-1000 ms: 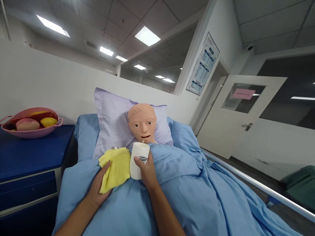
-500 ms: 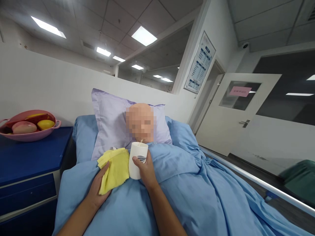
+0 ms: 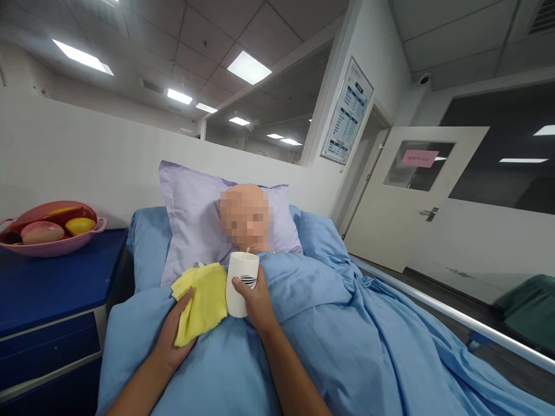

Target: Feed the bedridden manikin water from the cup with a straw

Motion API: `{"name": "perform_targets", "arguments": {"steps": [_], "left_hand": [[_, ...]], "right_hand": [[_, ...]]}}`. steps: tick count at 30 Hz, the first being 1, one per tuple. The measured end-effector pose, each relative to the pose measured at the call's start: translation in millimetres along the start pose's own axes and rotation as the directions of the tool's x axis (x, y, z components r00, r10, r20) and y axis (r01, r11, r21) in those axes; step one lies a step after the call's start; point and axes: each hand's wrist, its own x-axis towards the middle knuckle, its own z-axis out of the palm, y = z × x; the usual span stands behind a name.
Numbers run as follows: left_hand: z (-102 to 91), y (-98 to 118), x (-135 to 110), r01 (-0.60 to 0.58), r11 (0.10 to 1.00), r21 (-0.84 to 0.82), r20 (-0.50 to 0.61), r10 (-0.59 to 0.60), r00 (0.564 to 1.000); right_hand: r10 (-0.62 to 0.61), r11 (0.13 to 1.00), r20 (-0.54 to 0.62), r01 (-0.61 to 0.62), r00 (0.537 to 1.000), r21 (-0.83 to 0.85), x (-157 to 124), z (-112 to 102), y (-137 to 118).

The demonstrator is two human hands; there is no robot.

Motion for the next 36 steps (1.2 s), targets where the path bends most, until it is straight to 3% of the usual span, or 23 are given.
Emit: {"name": "perform_targets", "arguments": {"steps": [8,28,33,36], "left_hand": [[1.9,0,-1,-0.009,0.999,0.038,-0.042,0.010,0.999],[-6.0,0,3,0.005,0.999,0.036,-0.006,-0.004,1.000],[6.3,-2,-2,-0.003,0.989,0.146,-0.104,0.019,0.994],[19.8,-2,-3,-0.055,0.956,0.287,-0.130,0.096,0.987]], "right_hand": [[0.005,1.000,0.016,-0.005,1.000,-0.003,0,-1,1],[0.006,1.000,0.014,-0.006,1.000,0.015,-1,0,-1],[-0.044,0.999,0.001,0.044,0.999,0.000,-2,1,0],[-0.099,0.995,-0.033,0.099,0.995,-0.025,-6,1,1]]}}
